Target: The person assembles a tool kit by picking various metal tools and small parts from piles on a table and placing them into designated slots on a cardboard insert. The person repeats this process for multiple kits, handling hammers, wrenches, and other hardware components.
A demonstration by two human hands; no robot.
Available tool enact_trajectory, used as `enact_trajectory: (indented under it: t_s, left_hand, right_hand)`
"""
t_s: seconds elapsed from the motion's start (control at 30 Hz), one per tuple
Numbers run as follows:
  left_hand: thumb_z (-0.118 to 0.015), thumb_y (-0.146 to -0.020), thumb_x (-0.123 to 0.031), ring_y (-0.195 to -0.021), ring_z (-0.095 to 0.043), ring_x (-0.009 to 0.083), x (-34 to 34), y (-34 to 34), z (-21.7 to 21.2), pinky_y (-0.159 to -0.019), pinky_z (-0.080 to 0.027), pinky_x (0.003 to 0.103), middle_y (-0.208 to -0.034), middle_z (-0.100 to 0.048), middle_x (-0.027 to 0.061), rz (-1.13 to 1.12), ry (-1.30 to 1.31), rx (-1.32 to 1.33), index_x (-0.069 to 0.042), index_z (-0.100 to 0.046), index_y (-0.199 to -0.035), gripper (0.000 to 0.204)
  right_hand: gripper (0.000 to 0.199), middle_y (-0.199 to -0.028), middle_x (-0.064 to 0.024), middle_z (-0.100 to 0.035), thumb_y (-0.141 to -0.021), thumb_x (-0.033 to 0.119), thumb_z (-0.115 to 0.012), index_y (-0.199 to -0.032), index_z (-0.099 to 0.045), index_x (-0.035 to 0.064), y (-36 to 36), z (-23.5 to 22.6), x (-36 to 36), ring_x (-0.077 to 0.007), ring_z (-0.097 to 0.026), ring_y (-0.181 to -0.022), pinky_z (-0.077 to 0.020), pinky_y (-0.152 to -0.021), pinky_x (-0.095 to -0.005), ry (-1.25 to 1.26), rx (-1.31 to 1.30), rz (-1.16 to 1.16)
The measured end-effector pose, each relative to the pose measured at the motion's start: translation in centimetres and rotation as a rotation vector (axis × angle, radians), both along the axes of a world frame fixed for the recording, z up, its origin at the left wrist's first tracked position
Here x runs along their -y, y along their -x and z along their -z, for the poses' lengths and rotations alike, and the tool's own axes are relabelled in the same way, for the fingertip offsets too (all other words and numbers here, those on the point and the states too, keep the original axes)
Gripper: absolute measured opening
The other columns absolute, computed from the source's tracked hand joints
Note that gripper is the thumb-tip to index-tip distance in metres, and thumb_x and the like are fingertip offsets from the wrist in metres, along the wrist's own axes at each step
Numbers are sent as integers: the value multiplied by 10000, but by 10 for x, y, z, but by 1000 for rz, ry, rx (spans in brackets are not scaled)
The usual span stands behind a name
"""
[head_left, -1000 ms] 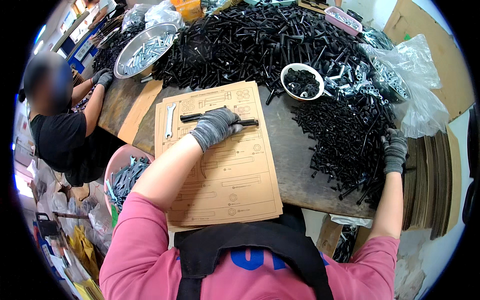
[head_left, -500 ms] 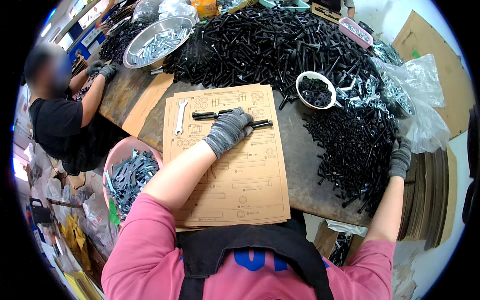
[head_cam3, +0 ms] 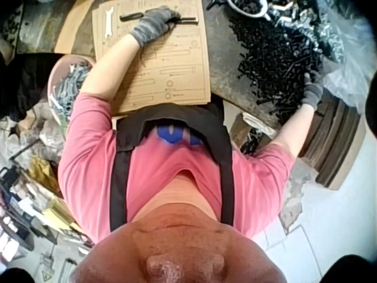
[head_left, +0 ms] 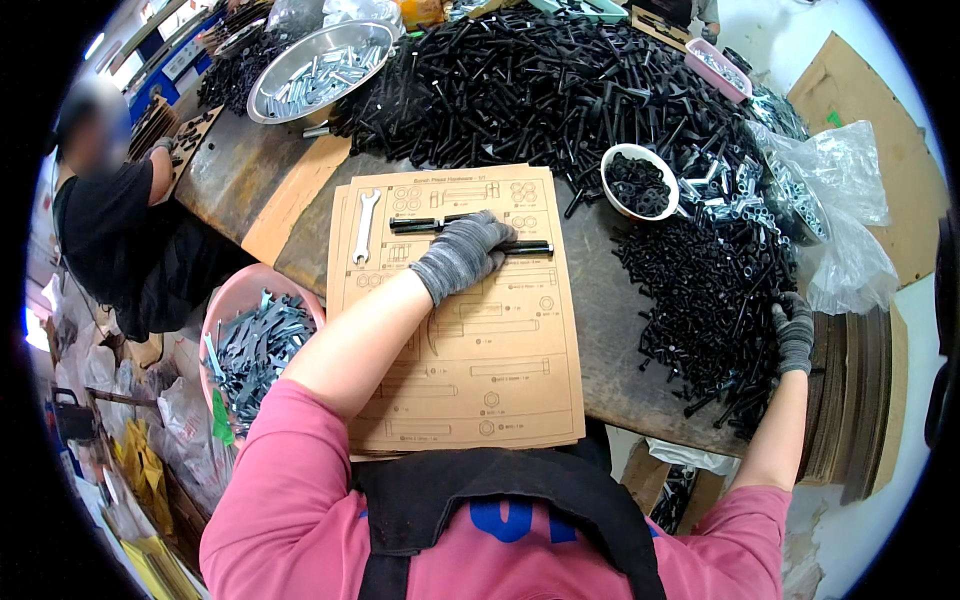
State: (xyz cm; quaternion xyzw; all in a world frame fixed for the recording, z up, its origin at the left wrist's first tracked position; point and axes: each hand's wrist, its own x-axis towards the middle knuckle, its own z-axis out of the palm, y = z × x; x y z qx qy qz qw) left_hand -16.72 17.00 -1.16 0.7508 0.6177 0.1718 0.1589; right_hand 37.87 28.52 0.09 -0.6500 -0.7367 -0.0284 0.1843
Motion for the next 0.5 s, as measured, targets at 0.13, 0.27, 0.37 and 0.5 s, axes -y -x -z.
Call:
enact_trajectory:
  t_s: [0.13, 0.27, 0.37, 0.5]
  left_hand:
    - [-647, -708, -116, -874, -556, 245, 2, -3, -7, -818, -451, 331, -965, -540, 135, -34, 36, -29, -48, -522, -1109, 425]
    - [-645, -708, -145, -782, -565, 224, 12, 2, -7, -753, -467, 312, -933, -543, 123, -95, 1, 48, -45, -534, -1090, 410]
    - [-640, -716, -156, -749, -566, 213, 31, 14, -13, -718, -472, 313, -905, -548, 116, -105, -178, 69, -41, -548, -1060, 374]
    - [-616, -735, -147, -792, -558, 255, 54, 34, -10, -720, -463, 334, -897, -551, 128, -30, -164, 53, -29, -555, -1015, 310]
  right_hand:
    - [424, -1001, -149, -567, -728, 147, -615, -1134, -491, 143, 10, 4, 1, -326, -547, -898, -442, -796, -389, -89, 296, 35]
    - [525, -1030, -144, -562, -729, 149, -608, -1217, -425, 210, 34, -14, 8, -323, -559, -872, -457, -763, -399, -18, 332, 138]
    - [550, -1115, -143, -538, -758, 128, -562, -1266, -371, 219, 62, -33, 11, -297, -561, -923, -456, -782, -383, -187, 184, 67]
    - [464, -1049, -121, -572, -786, 133, -536, -1231, -407, 161, 140, -48, 25, -241, -572, -897, -460, -760, -335, -300, -290, -247]
